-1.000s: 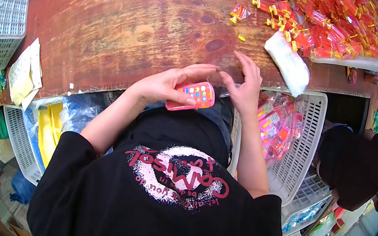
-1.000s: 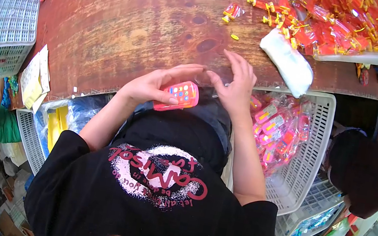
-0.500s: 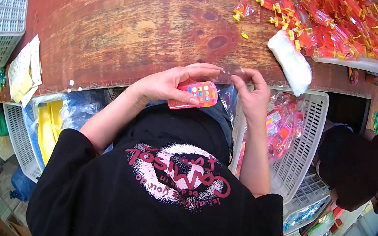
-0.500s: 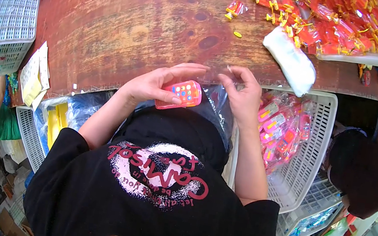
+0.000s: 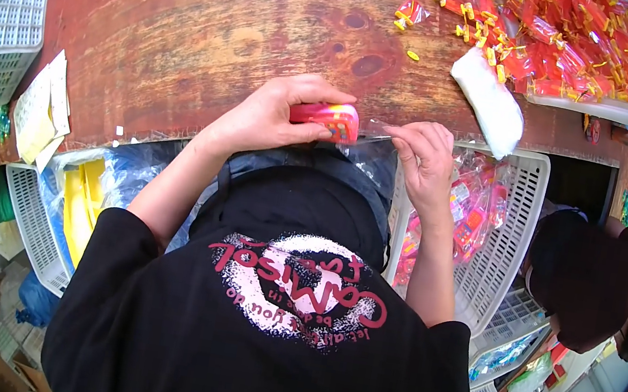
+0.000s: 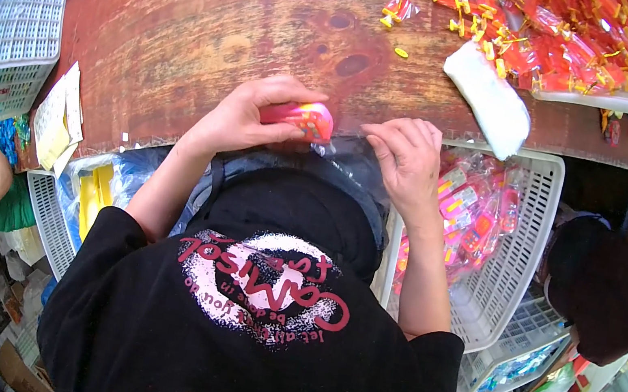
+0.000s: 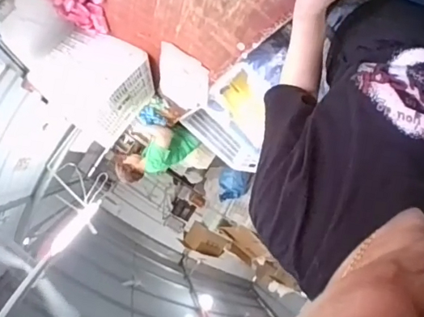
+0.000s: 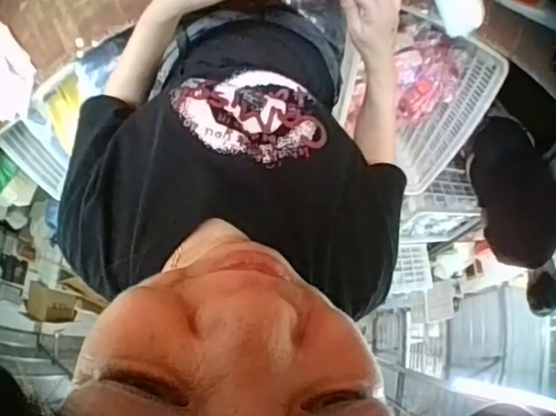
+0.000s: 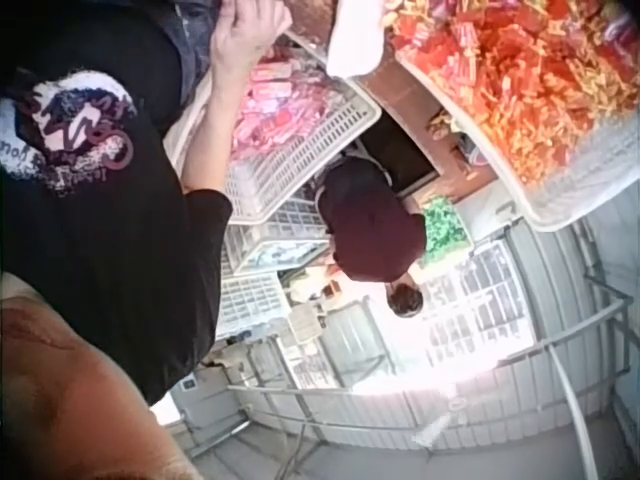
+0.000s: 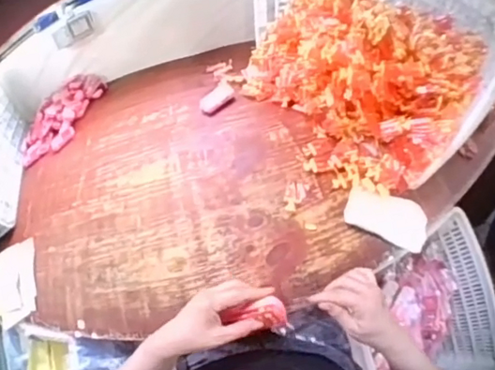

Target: Assembling toy mobile phones by inserting a candy packet and closing the flip casing.

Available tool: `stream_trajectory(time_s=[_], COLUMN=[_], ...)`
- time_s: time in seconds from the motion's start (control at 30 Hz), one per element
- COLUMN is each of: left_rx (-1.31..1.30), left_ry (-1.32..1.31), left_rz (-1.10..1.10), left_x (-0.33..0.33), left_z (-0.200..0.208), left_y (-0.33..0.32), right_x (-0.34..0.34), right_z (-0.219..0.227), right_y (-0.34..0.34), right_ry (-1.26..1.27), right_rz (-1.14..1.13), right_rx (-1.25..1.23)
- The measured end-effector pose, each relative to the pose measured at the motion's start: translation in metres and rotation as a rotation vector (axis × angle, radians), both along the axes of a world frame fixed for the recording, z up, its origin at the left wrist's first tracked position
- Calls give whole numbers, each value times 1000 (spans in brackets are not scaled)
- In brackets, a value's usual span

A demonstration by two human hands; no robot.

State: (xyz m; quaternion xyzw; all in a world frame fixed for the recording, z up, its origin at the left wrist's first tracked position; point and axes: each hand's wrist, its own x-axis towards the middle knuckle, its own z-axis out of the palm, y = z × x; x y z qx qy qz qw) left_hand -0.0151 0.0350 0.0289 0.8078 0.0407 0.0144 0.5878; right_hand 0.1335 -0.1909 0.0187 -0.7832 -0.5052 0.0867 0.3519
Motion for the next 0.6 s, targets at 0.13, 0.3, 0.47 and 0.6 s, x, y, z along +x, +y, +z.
stream_trajectory(time_s=[0.13,0.3,0.47,0.6], left_rx=[-8,-96,-100,-81], left_ry=[-4,7,18,15], left_rz=[-21,36,-84,-73], left_x=[-4,-9,-9,-4], left_z=[-9,-19,-19,-25], left_y=[-10,-21,-25,-36], right_x=[-2,-5,-4,-5], right_z=[3,2,13,12], right_y=[-1,-1,3,5], right_ry=[-20,-50,-114,-234], right_rz=[84,118,213,289], right_rx=[-26,-8,-33,-63])
